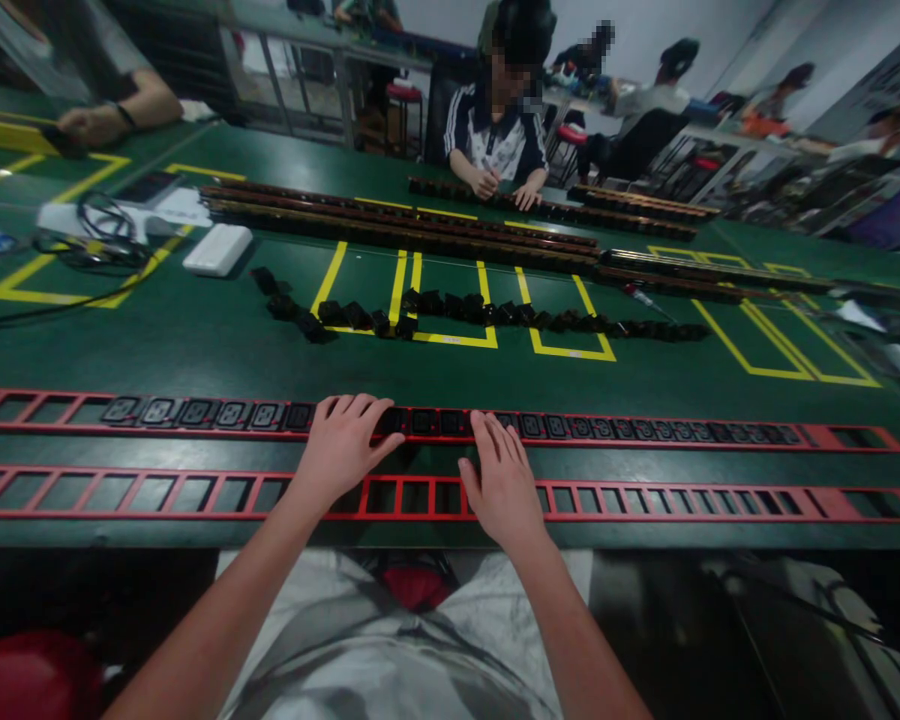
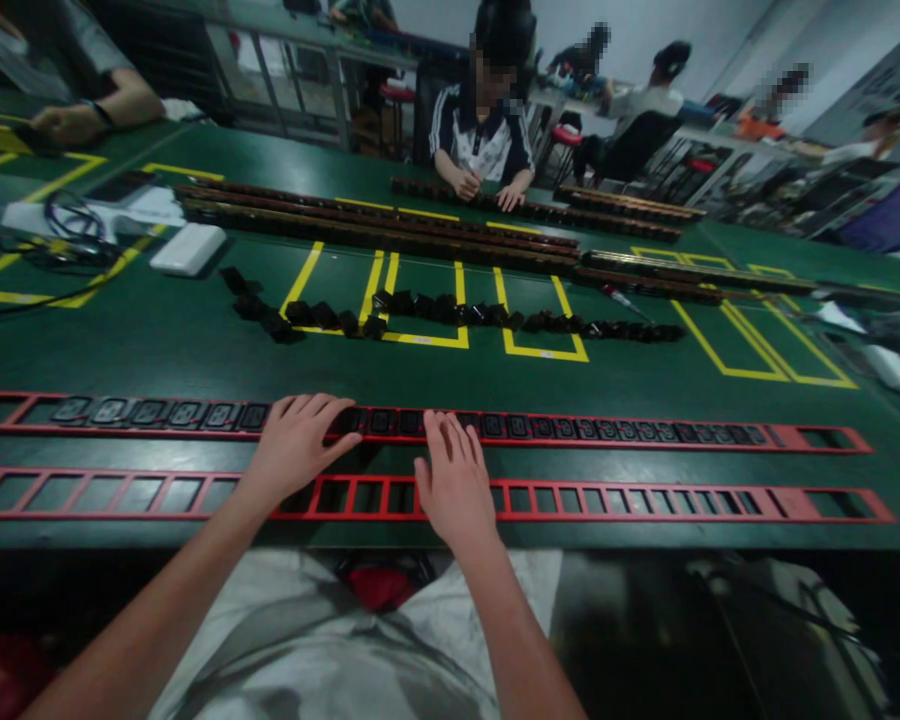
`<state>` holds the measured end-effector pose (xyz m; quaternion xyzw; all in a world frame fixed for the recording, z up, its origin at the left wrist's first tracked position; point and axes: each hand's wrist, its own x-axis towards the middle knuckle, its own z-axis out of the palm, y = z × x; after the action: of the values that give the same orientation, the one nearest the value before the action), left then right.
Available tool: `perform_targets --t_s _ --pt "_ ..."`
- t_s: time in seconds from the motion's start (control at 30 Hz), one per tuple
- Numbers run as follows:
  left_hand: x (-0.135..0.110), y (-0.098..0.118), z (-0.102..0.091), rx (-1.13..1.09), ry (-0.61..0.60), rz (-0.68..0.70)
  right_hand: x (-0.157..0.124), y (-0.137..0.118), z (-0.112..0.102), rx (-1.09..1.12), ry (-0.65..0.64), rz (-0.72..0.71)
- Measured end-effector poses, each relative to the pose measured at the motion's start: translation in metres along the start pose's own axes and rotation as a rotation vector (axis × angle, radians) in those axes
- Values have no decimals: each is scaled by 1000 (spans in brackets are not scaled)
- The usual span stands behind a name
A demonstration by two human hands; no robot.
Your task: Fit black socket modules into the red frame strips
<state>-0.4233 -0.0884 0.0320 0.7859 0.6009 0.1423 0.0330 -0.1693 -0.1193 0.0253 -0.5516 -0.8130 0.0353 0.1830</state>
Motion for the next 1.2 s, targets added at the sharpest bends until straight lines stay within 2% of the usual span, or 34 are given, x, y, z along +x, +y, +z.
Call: perform_targets --t_s 0.27,1.2 --pt "0 1 -1 13 -9 1 2 -2 -4 -28 -46 -3" --pt "0 0 1 -16 5 -2 3 -1 -4 -18 -37 0"
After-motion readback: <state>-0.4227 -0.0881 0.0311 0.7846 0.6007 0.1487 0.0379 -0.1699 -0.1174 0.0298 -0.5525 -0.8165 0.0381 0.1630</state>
